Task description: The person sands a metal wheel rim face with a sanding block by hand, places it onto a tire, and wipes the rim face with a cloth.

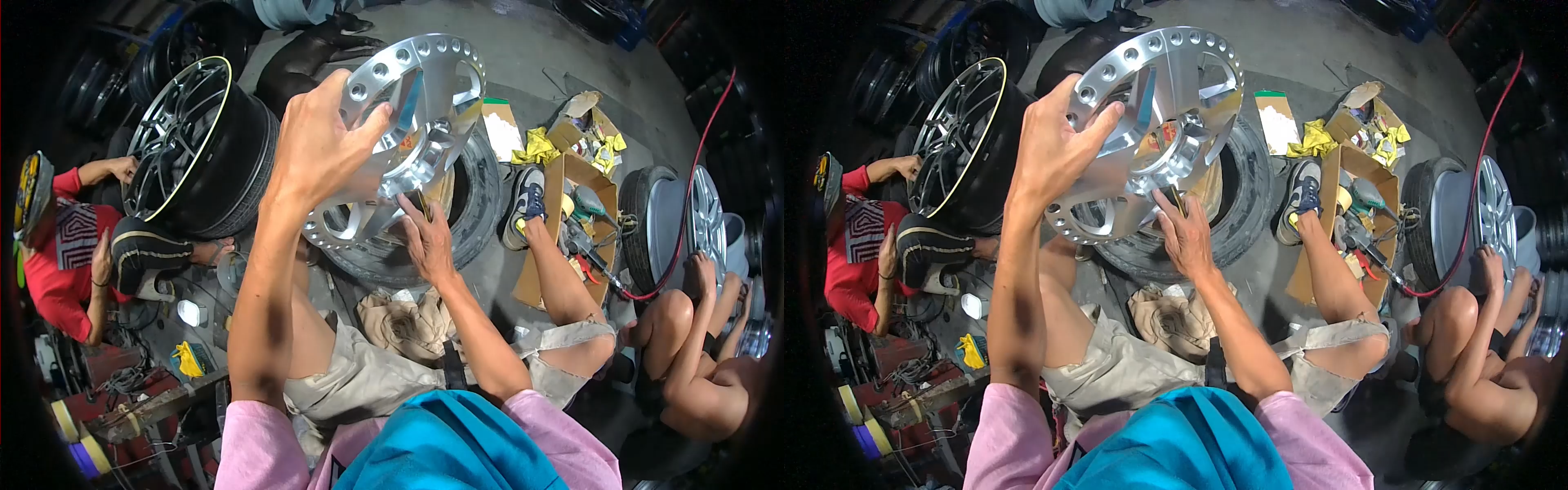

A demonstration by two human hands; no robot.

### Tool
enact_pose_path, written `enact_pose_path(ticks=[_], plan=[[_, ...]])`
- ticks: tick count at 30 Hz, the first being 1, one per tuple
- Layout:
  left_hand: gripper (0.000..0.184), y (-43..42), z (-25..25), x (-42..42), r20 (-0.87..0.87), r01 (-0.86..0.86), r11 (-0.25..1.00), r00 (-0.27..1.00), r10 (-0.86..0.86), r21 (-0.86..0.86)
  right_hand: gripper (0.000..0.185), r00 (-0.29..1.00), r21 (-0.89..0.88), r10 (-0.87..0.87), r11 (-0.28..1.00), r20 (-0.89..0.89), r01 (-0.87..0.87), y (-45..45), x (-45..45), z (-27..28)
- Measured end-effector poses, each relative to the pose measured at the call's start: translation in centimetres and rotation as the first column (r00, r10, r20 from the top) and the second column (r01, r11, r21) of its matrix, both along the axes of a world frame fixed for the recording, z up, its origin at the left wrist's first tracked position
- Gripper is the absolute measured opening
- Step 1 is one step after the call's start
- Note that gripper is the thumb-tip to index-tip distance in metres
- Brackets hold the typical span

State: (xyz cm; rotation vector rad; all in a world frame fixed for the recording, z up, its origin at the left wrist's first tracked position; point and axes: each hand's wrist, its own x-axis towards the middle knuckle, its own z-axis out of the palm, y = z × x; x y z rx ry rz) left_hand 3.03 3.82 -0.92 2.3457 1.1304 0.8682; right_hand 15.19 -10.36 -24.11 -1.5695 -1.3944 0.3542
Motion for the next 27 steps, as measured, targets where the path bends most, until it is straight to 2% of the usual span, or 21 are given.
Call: enact_pose_path(ticks=[3,4,6,7,9,12,14,17,19,21,22,23,25,26,27], plan=[[0.035,0.4,-0.5,0.1,0.092,0.011,1.000,0.996,-0.012,0.012,0.040,1.000,0.091,-0.003,0.996,0.004,0.003,-0.1,-0.1,-0.1],[0.035,0.5,-0.4,0.1,0.094,0.009,1.000,0.996,-0.011,0.019,0.040,0.998,0.023,0.018,1.000,-0.053,-0.017,-0.7,-0.1,0.1],[0.035,0.3,-0.6,0.1,0.126,0.021,1.000,0.992,-0.021,0.005,0.040,0.998,-0.001,0.034,0.999,-0.045,-0.034,-0.6,0.4,0.3],[0.035,0.2,-0.5,0.0,0.123,0.019,1.000,0.992,-0.019,0.001,0.040,0.998,-0.031,0.045,0.998,-0.040,-0.046,-0.7,0.5,0.2],[0.027,0.2,0.0,0.0,-0.005,-0.007,1.000,1.000,0.007,-0.012,0.039,0.999,-0.004,0.053,0.999,-0.007,-0.053,-0.2,0.7,0.0],[0.027,0.5,-0.5,0.0,0.041,0.005,1.000,0.999,-0.006,0.008,0.039,0.998,0.045,0.042,0.998,0.042,-0.044,0.3,0.7,0.4],[0.031,0.6,-0.4,0.1,0.069,0.007,1.000,0.998,-0.009,0.023,0.039,0.999,0.065,0.042,0.997,-0.016,-0.040,-0.6,0.3,0.3],[0.036,0.3,-0.3,0.1,0.086,0.019,1.000,0.996,-0.020,0.009,0.039,0.999,0.010,0.040,0.999,-0.024,-0.040,-0.1,0.4,0.6],[0.036,0.4,-0.3,0.2,0.090,0.025,1.000,0.996,-0.025,0.003,0.039,0.999,0.023,0.042,0.999,0.032,-0.043,0.3,0.9,0.8],[0.029,0.6,-0.5,0.0,0.038,0.012,1.000,0.999,-0.013,0.016,0.038,0.985,0.048,-0.053,0.997,-0.166,0.062,0.4,1.4,1.0],[0.029,0.7,-0.5,-0.1,0.039,0.010,1.000,0.999,-0.011,0.013,0.038,0.985,0.022,-0.135,0.990,-0.104,0.138,0.1,1.9,1.4],[0.032,0.6,-0.3,-0.1,0.064,0.013,1.000,0.998,-0.013,0.006,0.038,0.986,0.016,-0.135,0.990,-0.102,0.138,-0.4,2.2,1.2],[0.036,0.5,-0.3,0.0,0.092,0.017,1.000,0.996,-0.017,-0.004,0.039,0.957,0.088,-0.226,0.966,-0.182,0.244,-1.4,2.4,0.6],[0.036,0.4,-0.3,0.0,0.088,0.013,1.000,0.996,-0.012,-0.009,0.042,0.941,-0.008,-0.214,0.976,-0.264,0.219,-1.8,2.0,0.3],[0.036,0.4,-0.2,0.0,0.083,0.010,1.000,0.997,-0.009,-0.011,0.042,0.940,-0.007,-0.214,0.975,-0.264,0.221,-1.9,1.5,0.2]])
